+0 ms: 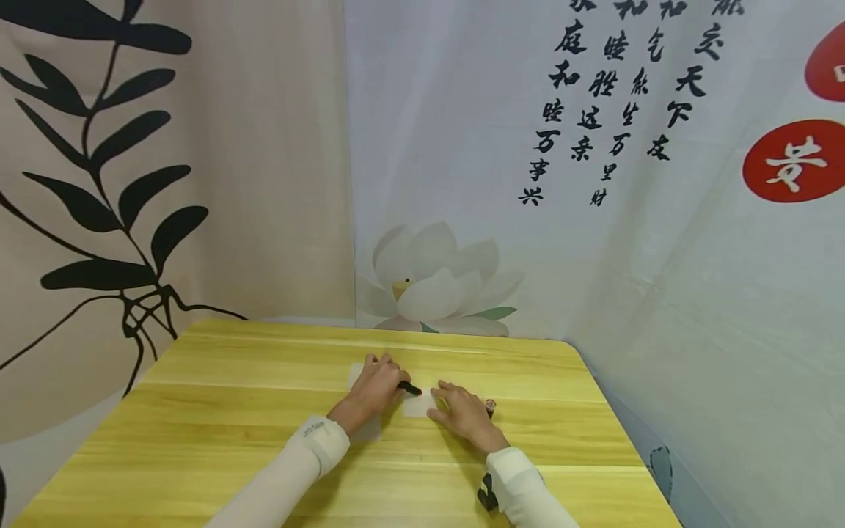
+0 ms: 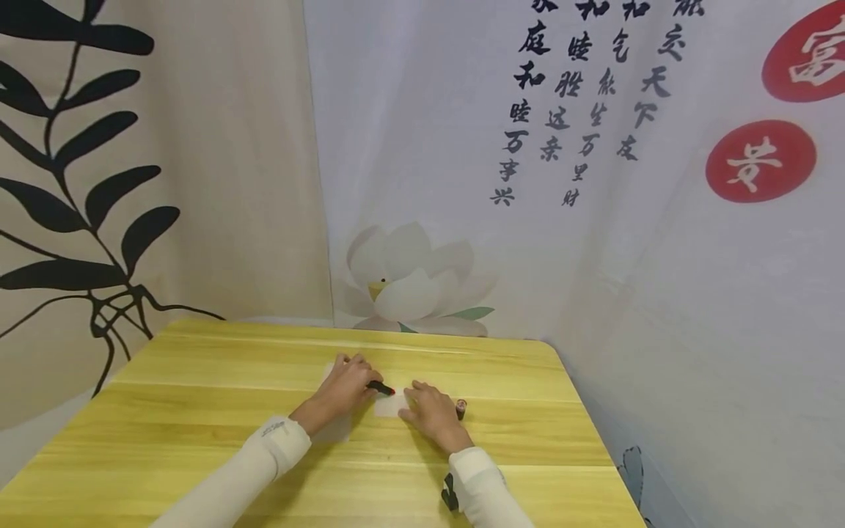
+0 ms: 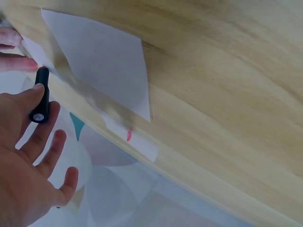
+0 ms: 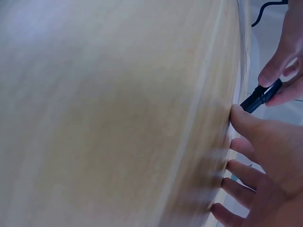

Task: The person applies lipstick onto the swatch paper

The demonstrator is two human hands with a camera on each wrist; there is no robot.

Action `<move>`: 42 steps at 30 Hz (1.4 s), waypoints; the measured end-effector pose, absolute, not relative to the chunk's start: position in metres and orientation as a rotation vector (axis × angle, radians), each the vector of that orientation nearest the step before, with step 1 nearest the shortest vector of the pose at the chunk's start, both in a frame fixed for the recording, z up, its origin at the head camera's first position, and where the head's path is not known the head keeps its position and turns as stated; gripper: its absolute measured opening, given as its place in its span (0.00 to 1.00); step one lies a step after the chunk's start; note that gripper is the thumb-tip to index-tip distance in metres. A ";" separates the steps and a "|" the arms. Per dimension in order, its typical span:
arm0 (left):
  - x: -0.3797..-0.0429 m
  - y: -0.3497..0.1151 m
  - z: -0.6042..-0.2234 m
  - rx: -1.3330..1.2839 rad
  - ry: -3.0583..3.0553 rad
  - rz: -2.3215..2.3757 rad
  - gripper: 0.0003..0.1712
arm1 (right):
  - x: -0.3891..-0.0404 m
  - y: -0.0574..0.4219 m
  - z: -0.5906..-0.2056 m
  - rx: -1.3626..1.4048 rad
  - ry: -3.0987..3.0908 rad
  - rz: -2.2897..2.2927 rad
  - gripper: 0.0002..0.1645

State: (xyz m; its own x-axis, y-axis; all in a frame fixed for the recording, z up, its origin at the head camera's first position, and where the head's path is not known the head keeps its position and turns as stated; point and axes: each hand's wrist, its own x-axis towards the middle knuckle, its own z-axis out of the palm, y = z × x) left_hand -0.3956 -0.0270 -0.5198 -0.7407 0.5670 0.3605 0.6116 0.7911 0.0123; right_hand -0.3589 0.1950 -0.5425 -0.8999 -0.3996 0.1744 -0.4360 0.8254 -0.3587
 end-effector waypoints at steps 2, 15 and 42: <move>-0.393 -0.028 -0.520 -0.917 -2.636 -0.195 0.09 | -0.359 0.195 -0.541 0.671 -2.912 0.589 0.30; -0.366 -0.035 -0.518 -0.987 -2.627 -0.195 0.09 | -0.359 0.194 -0.539 0.649 -2.939 0.566 0.31; -0.357 -0.072 -0.509 -0.876 -2.456 -0.399 0.13 | -0.352 0.193 -0.544 0.635 -2.940 0.598 0.29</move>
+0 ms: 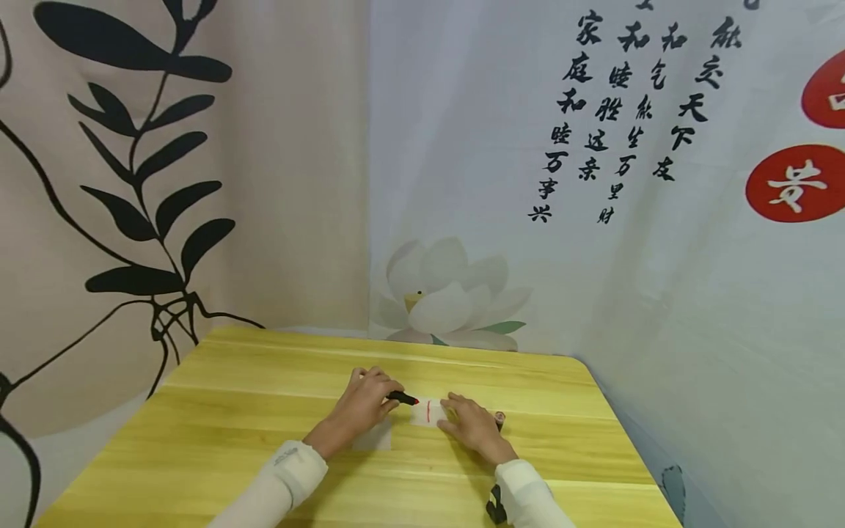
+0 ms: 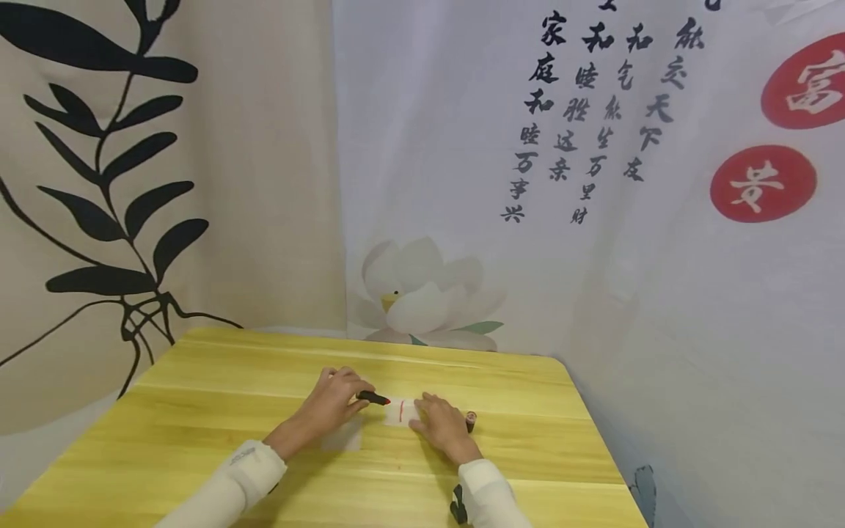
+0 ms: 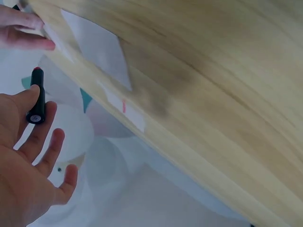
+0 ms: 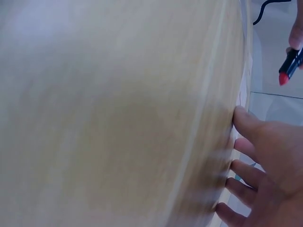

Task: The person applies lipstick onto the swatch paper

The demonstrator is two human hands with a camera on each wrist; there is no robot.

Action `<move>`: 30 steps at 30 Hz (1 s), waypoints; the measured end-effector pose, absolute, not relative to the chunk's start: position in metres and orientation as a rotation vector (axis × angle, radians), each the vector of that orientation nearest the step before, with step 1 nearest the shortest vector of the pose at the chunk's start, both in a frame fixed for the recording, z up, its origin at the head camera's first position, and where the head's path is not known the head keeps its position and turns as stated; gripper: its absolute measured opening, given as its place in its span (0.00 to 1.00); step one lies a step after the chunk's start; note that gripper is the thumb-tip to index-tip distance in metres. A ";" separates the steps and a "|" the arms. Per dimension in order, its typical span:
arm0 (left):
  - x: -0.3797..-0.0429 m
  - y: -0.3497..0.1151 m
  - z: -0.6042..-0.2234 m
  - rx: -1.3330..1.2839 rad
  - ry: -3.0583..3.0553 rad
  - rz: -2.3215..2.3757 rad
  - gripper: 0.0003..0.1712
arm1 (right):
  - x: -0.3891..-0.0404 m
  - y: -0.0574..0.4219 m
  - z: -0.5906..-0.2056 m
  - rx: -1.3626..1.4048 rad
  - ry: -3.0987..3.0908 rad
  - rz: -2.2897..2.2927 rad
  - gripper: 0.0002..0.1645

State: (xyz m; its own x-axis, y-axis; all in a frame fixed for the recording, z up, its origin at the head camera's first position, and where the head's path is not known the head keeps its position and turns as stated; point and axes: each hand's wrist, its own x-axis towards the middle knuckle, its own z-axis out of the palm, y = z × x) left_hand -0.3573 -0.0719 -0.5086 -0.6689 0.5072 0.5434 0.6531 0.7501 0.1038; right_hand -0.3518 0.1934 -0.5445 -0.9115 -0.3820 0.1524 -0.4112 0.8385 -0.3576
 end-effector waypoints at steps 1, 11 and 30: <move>-0.356 -0.076 -0.508 -0.873 -2.455 -0.407 0.13 | -0.352 0.193 -0.545 0.630 -2.940 0.605 0.29; -0.347 -0.119 -0.510 -0.712 -2.564 -0.448 0.16 | -0.350 0.195 -0.548 0.666 -2.909 0.628 0.28; -0.334 -0.152 -0.512 -0.622 -2.627 -0.480 0.16 | -0.347 0.133 -0.550 0.943 -2.502 0.502 0.29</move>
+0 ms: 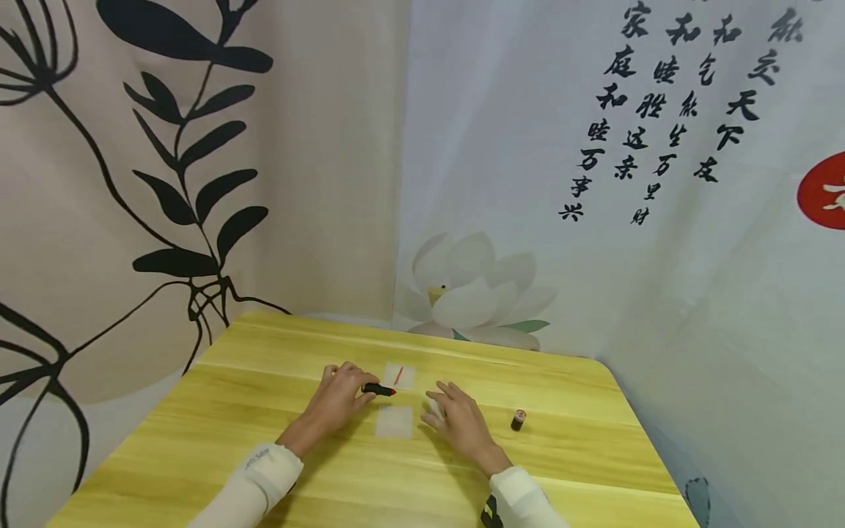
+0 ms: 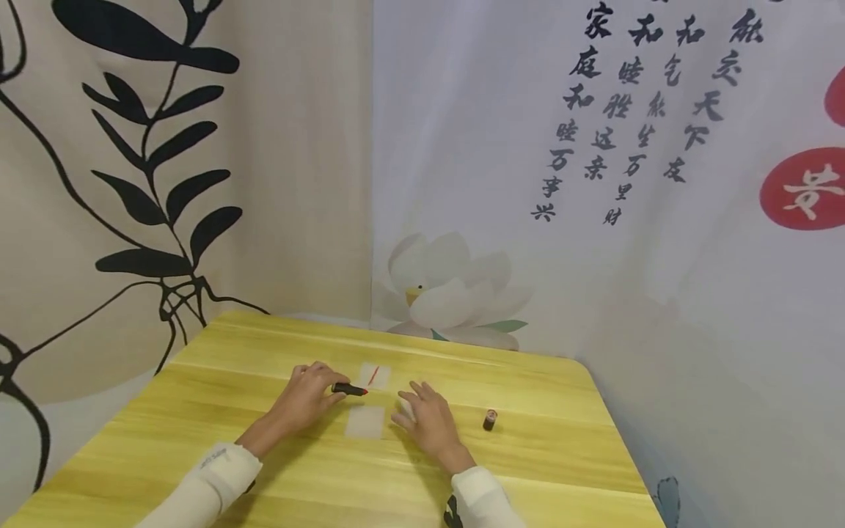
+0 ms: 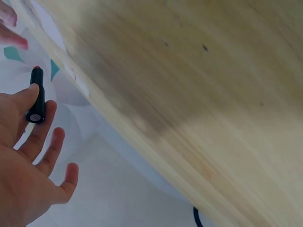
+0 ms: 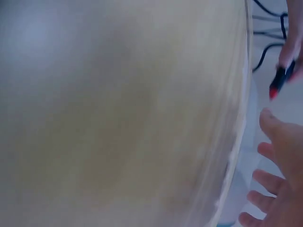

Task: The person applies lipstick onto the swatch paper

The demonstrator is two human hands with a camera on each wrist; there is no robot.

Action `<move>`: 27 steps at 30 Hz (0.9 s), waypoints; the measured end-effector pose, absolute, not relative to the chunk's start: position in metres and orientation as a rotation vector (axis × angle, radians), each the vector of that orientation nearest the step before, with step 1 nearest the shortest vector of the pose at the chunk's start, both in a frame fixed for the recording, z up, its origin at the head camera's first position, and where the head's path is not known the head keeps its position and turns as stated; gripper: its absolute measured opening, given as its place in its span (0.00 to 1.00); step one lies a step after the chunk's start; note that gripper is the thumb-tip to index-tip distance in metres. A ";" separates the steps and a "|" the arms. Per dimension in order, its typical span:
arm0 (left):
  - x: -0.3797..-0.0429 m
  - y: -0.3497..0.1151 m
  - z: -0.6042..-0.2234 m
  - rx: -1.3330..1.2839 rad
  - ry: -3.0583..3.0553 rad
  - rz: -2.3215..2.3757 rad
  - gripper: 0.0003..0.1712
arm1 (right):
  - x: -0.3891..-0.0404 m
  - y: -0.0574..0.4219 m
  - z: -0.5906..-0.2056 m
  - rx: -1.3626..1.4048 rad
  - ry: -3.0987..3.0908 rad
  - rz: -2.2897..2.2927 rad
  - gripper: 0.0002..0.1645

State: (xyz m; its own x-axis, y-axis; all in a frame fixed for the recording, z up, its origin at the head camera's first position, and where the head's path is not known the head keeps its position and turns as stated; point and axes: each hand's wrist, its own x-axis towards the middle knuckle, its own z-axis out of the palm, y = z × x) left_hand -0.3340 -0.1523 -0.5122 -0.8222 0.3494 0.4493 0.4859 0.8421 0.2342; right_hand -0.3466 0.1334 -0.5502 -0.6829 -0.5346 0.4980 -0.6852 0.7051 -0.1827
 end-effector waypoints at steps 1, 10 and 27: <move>-0.335 -0.151 -0.513 -0.625 -2.629 -0.474 0.16 | -0.345 0.128 -0.549 0.955 -2.520 0.477 0.29; -0.332 -0.143 -0.521 -0.687 -2.641 -0.457 0.16 | -0.338 0.102 -0.546 1.011 -2.695 0.394 0.30; -0.334 -0.136 -0.525 -0.686 -2.631 -0.429 0.17 | -0.338 0.102 -0.544 0.966 -2.802 0.283 0.32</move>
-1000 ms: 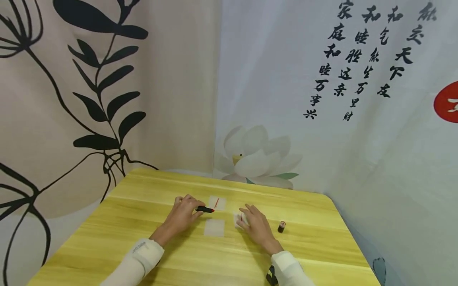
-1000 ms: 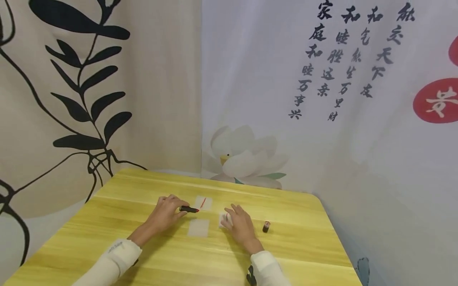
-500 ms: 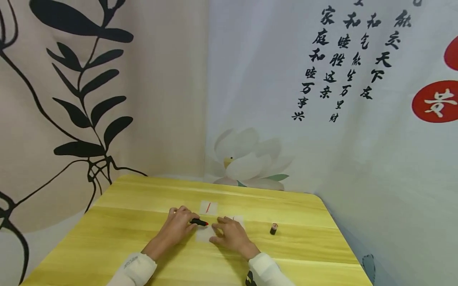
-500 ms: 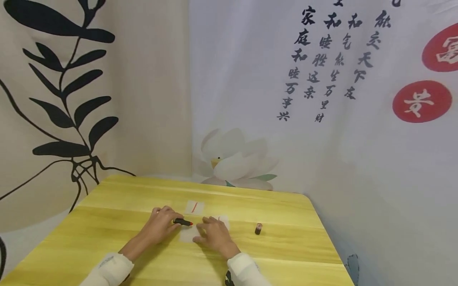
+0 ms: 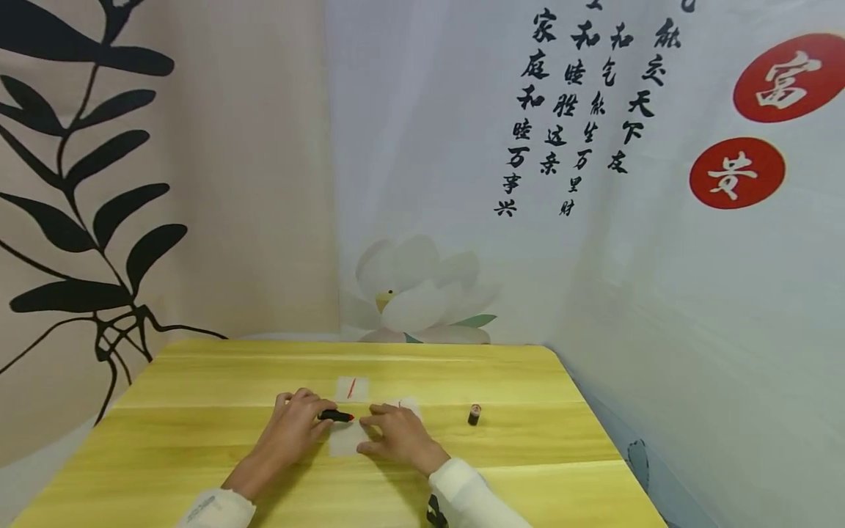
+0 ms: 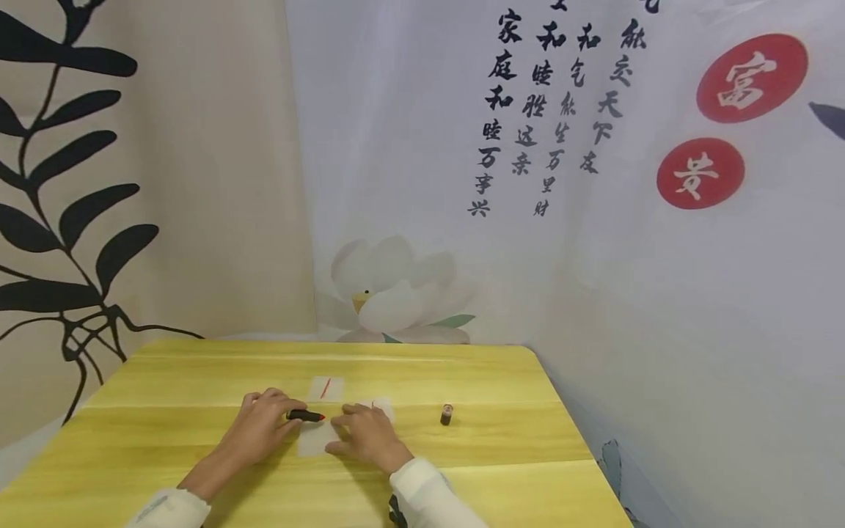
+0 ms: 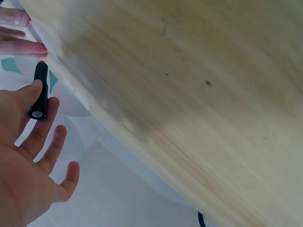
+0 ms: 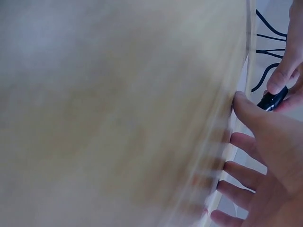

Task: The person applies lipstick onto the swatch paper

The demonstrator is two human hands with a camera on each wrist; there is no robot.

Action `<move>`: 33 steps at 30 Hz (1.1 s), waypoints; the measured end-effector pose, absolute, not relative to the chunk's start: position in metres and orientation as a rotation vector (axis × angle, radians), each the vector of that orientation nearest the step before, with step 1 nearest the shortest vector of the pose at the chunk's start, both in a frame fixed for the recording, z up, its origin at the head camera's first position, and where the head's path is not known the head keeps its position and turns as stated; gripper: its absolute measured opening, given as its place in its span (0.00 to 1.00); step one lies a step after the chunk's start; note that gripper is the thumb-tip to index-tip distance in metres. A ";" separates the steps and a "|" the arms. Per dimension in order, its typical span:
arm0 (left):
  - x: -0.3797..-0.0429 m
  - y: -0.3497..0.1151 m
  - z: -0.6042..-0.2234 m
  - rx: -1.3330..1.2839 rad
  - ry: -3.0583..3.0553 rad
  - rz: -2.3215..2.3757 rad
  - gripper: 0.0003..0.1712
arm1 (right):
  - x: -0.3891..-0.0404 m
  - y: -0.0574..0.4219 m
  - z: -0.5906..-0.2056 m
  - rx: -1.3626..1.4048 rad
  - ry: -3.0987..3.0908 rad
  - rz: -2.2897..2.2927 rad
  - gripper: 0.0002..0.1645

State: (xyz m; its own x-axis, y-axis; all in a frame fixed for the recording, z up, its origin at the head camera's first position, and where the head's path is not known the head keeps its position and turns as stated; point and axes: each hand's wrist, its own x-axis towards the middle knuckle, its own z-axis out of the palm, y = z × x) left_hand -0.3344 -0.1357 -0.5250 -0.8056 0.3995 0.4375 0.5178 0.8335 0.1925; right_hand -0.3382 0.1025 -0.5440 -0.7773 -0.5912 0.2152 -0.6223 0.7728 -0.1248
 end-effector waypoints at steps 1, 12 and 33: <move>-0.335 -0.136 -0.525 -0.683 -2.627 -0.426 0.16 | -0.339 0.103 -0.544 0.970 -2.797 0.286 0.32; -0.335 -0.137 -0.529 -0.683 -2.630 -0.436 0.17 | -0.340 0.101 -0.544 0.936 -2.814 0.274 0.32; -0.338 -0.136 -0.532 -0.723 -2.624 -0.377 0.18 | -0.338 0.100 -0.543 0.868 -2.882 0.238 0.34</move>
State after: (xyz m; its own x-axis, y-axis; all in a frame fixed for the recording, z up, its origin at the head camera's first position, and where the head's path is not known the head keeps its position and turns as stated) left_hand -0.3376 -0.1357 -0.5320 -0.7901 0.4306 0.4363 0.5361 0.8305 0.1513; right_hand -0.3383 0.1000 -0.5435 -0.8278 -0.5372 0.1618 -0.5565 0.8229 -0.1145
